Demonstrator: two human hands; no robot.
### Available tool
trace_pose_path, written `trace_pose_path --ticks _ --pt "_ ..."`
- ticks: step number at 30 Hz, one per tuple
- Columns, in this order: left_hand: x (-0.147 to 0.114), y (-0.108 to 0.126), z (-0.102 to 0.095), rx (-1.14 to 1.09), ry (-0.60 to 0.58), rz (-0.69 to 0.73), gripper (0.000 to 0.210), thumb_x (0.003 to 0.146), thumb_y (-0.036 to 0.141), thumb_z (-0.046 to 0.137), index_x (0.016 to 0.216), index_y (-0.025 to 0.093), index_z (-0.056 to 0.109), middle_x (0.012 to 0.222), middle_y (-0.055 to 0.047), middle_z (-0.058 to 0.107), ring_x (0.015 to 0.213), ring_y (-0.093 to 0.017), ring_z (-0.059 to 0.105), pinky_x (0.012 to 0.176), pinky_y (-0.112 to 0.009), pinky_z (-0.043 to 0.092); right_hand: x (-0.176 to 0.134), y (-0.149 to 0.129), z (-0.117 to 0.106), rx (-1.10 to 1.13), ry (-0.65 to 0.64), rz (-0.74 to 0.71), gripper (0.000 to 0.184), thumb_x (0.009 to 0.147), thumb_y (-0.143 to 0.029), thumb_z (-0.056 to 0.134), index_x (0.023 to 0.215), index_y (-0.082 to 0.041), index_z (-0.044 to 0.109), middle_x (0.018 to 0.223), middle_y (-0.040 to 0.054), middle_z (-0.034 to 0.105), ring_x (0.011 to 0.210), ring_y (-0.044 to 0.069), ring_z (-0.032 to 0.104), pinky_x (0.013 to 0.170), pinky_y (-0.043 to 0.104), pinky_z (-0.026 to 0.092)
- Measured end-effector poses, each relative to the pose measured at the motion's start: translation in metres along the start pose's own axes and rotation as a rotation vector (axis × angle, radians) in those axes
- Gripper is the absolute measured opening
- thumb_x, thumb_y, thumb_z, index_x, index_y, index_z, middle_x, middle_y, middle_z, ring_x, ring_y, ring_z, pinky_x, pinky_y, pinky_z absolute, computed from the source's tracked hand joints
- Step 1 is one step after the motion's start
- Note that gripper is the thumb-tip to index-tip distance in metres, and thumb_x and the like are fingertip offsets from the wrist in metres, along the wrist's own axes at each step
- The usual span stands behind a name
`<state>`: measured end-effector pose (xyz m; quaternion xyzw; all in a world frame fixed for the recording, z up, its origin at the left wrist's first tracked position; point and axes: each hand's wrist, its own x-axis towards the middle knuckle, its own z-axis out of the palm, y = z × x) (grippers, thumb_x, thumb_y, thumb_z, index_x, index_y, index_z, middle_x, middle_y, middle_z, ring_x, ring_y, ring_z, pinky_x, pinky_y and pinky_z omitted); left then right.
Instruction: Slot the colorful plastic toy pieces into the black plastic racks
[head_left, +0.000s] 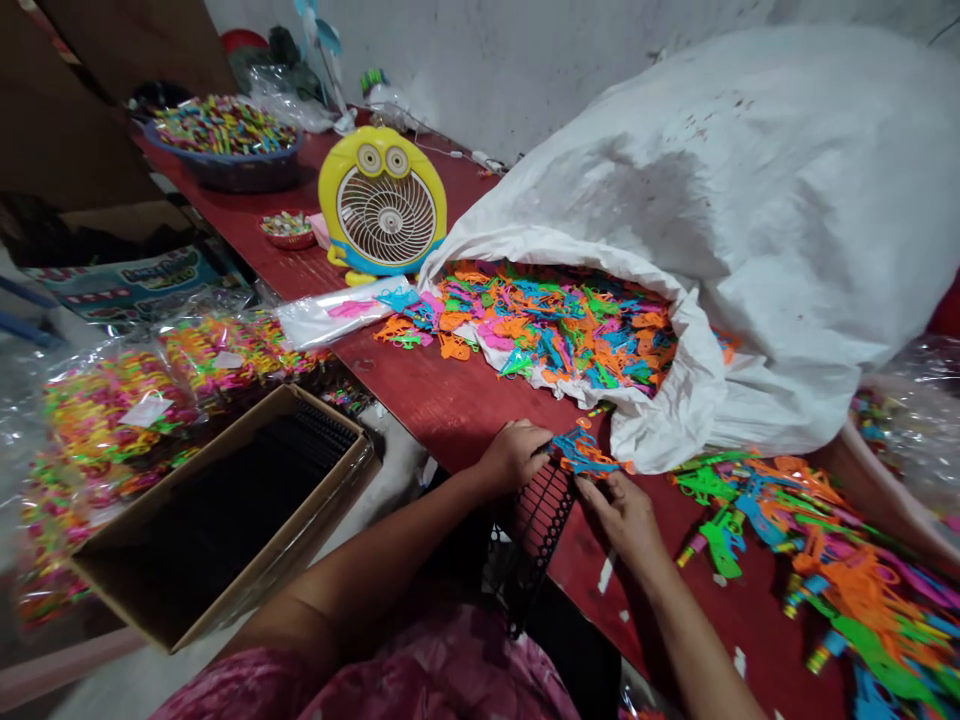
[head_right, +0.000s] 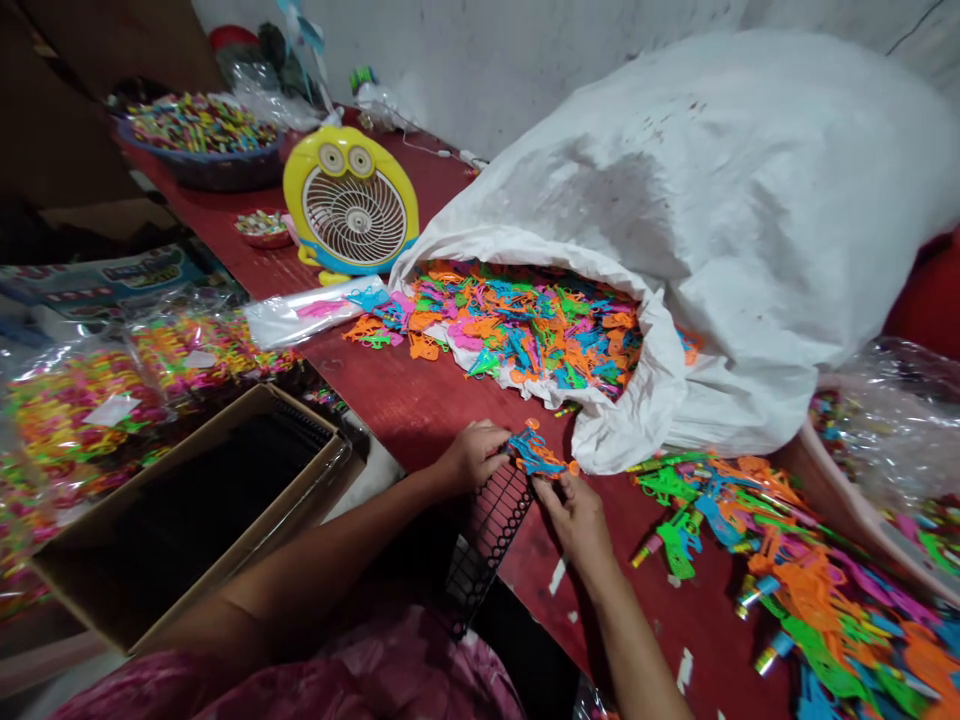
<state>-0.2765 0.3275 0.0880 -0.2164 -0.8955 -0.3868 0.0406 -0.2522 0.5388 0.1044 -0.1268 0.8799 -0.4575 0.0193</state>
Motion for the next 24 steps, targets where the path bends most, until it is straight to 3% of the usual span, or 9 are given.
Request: trace_pose_path --ticks 3,7,12,17,24 --pt "-0.002 0.000 -0.002 0.006 0.013 0.009 0.010 0.090 0.021 0.052 0.082 0.018 0.057 0.082 -0.003 0.064 0.081 -0.018 0.053 0.076 -0.030 0.038 -0.002 0.000 -0.011 0.054 -0.037 0.097 0.033 0.080 -0.051 0.065 0.085 -0.018 0.066 0.076 0.0037 0.067 0.071 0.018 0.062 0.066 0.029 0.051" --pt "-0.004 -0.001 -0.003 0.011 0.040 0.005 0.011 0.090 0.025 0.054 0.083 0.018 0.059 0.086 -0.004 0.063 0.084 -0.019 0.052 0.078 -0.031 0.038 -0.007 0.003 -0.024 0.152 -0.013 0.164 0.039 0.079 -0.051 0.067 0.101 -0.018 0.064 0.078 0.0026 0.065 0.066 0.015 0.059 0.060 0.027 0.048" --pt "-0.005 -0.003 -0.001 0.031 0.065 -0.007 0.014 0.089 0.028 0.057 0.081 0.018 0.061 0.089 -0.005 0.062 0.089 -0.020 0.051 0.080 -0.032 0.038 -0.001 -0.003 -0.017 -0.052 -0.038 0.010 0.029 0.081 -0.047 0.065 0.081 -0.018 0.065 0.075 0.0031 0.065 0.070 0.016 0.060 0.067 0.029 0.048" --pt "-0.004 -0.003 0.000 0.054 0.056 -0.019 0.011 0.088 0.026 0.058 0.083 0.018 0.062 0.089 -0.006 0.063 0.088 -0.020 0.051 0.080 -0.033 0.037 0.005 -0.001 -0.006 -0.198 -0.010 -0.087 0.032 0.085 -0.048 0.060 0.070 -0.021 0.064 0.065 0.0020 0.063 0.061 0.017 0.058 0.062 0.030 0.047" --pt "0.002 -0.003 0.001 0.060 0.015 -0.076 0.017 0.086 0.022 0.061 0.070 0.018 0.058 0.083 -0.004 0.063 0.083 -0.018 0.051 0.078 -0.032 0.036 -0.002 0.006 0.000 -0.253 0.017 -0.190 0.024 0.092 -0.040 0.054 0.076 -0.022 0.059 0.070 0.0025 0.062 0.062 0.017 0.057 0.063 0.031 0.046"
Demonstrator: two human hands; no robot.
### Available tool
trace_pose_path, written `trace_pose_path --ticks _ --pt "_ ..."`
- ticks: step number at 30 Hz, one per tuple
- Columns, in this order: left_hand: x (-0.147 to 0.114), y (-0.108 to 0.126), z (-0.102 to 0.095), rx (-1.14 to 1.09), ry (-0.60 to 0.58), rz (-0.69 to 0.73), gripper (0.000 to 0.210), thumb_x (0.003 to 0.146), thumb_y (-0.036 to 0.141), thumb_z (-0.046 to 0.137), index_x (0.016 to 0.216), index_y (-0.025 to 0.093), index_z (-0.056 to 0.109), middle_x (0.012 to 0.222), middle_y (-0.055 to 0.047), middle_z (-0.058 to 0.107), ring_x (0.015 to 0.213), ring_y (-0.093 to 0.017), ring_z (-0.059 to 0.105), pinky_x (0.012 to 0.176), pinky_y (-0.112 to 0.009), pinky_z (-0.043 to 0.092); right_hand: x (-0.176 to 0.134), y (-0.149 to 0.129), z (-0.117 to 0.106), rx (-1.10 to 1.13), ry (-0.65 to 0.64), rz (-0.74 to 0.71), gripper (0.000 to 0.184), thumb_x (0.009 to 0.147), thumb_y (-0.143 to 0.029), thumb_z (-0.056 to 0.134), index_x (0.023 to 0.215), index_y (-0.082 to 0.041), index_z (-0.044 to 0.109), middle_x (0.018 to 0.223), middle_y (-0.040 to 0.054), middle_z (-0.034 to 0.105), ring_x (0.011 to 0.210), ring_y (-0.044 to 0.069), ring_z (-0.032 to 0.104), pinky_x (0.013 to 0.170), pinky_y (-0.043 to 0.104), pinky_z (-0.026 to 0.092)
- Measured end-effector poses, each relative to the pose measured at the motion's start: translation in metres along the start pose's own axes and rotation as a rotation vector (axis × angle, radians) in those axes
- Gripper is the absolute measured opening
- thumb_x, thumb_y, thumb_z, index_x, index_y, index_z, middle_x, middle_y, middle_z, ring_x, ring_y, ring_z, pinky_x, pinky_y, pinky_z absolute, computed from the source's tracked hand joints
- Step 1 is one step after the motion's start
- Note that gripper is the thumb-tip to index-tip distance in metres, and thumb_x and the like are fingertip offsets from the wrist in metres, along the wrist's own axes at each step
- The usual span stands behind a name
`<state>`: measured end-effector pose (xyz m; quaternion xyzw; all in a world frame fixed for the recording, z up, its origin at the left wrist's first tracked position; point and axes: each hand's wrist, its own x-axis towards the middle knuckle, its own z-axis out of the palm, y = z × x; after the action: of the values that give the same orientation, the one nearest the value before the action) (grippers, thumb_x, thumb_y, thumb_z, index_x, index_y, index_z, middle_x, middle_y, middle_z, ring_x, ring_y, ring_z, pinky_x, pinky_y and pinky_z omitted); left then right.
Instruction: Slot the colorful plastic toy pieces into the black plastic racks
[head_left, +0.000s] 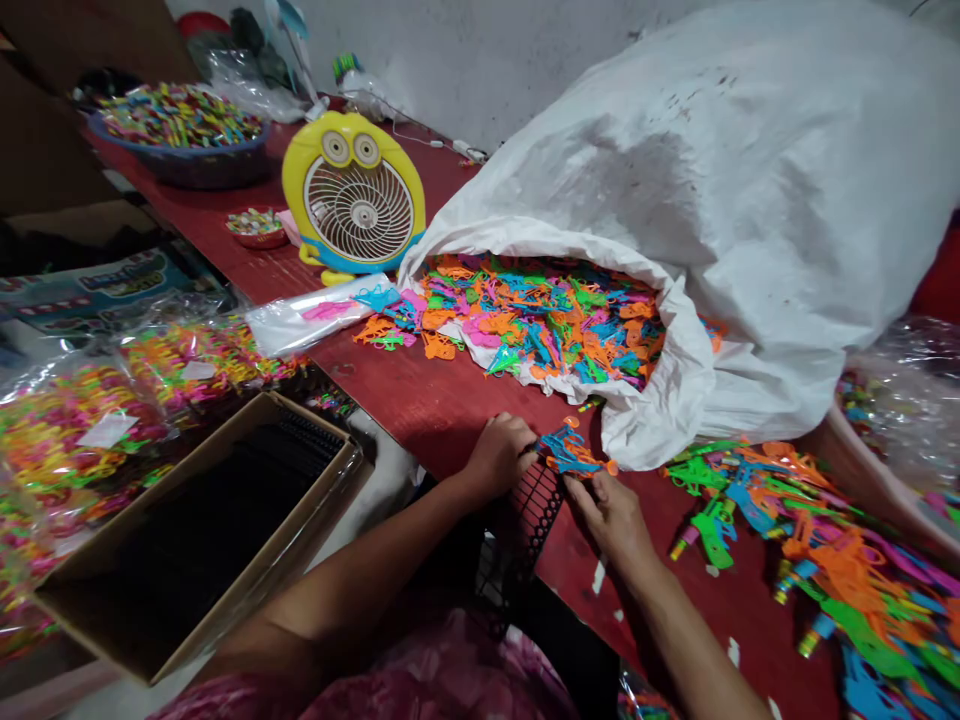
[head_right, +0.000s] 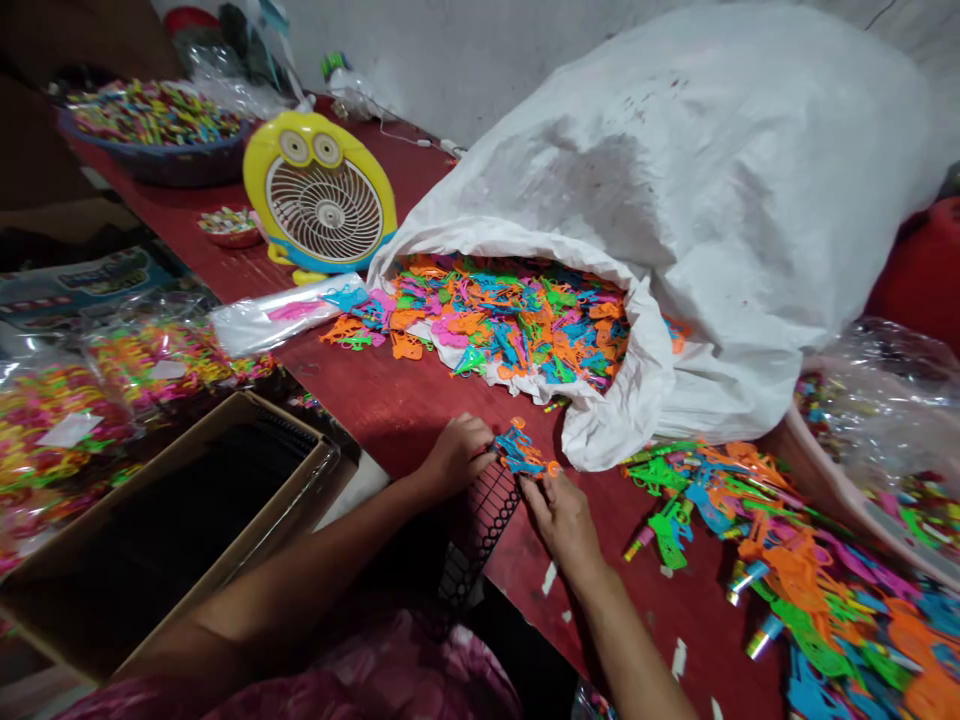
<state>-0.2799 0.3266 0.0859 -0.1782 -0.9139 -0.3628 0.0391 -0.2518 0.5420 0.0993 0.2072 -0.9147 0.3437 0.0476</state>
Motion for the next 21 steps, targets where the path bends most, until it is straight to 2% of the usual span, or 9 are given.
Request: trace_pose_path --ticks 3,7,9,12,14,16,19,21 --pt "0.000 0.001 -0.001 0.008 -0.002 -0.019 0.018 0.085 0.021 0.062 0.068 0.018 0.057 0.082 -0.003 0.063 0.082 -0.017 0.052 0.077 -0.031 0.036 0.000 -0.004 0.007 -0.021 0.006 0.022 0.025 0.093 -0.040 0.052 0.076 -0.023 0.055 0.070 0.0020 0.060 0.062 0.016 0.056 0.062 0.030 0.045" --pt "-0.004 0.004 -0.003 0.042 0.020 -0.019 0.016 0.086 0.024 0.062 0.071 0.018 0.059 0.085 -0.002 0.063 0.085 -0.018 0.052 0.076 -0.031 0.035 -0.005 -0.016 0.012 -0.042 0.049 0.058 0.022 0.095 -0.039 0.048 0.086 -0.021 0.058 0.076 0.0036 0.062 0.068 0.018 0.058 0.065 0.030 0.046" --pt "-0.006 0.003 -0.004 0.064 0.042 -0.029 0.015 0.088 0.026 0.061 0.074 0.019 0.060 0.085 -0.003 0.063 0.086 -0.019 0.052 0.076 -0.032 0.034 -0.014 -0.022 0.007 -0.022 0.076 0.074 0.022 0.095 -0.038 0.048 0.102 -0.021 0.060 0.085 0.0049 0.063 0.076 0.018 0.060 0.070 0.031 0.048" --pt "-0.010 -0.001 -0.005 0.088 0.064 -0.053 0.016 0.088 0.028 0.061 0.075 0.019 0.060 0.084 -0.004 0.062 0.087 -0.021 0.052 0.077 -0.032 0.033 -0.038 -0.020 -0.017 -0.005 0.179 0.132 0.031 0.096 -0.038 0.047 0.120 -0.022 0.058 0.098 0.0070 0.065 0.088 0.019 0.062 0.078 0.031 0.050" --pt "-0.013 -0.002 -0.007 0.103 0.074 -0.071 0.017 0.087 0.030 0.064 0.074 0.019 0.059 0.082 -0.003 0.061 0.087 -0.021 0.052 0.077 -0.032 0.033 -0.059 -0.009 -0.041 -0.060 0.307 0.209 0.030 0.096 -0.042 0.046 0.109 -0.021 0.063 0.099 0.0074 0.067 0.090 0.020 0.063 0.079 0.032 0.049" --pt "-0.018 -0.002 -0.008 0.134 0.089 -0.098 0.020 0.085 0.033 0.066 0.073 0.020 0.057 0.080 -0.002 0.059 0.084 -0.021 0.051 0.076 -0.031 0.032 -0.077 0.005 -0.065 -0.155 0.410 0.342 0.034 0.094 -0.049 0.046 0.091 -0.021 0.064 0.086 0.0055 0.068 0.078 0.019 0.063 0.070 0.030 0.047" --pt "-0.028 0.003 -0.005 0.189 0.113 -0.136 0.027 0.084 0.036 0.069 0.068 0.020 0.053 0.076 -0.002 0.058 0.080 -0.020 0.050 0.072 -0.031 0.031 -0.090 0.023 -0.088 -0.409 0.385 0.545 0.045 0.092 -0.059 0.043 0.073 -0.022 0.060 0.064 0.0027 0.064 0.057 0.017 0.057 0.053 0.027 0.036" --pt "-0.035 0.011 -0.001 0.213 0.116 -0.126 0.031 0.084 0.039 0.069 0.067 0.020 0.051 0.075 -0.003 0.057 0.078 -0.021 0.050 0.070 -0.032 0.030 -0.087 0.026 -0.091 -0.606 0.292 0.629 0.047 0.092 -0.060 0.042 0.073 -0.022 0.061 0.065 0.0043 0.065 0.054 0.017 0.057 0.050 0.027 0.030"
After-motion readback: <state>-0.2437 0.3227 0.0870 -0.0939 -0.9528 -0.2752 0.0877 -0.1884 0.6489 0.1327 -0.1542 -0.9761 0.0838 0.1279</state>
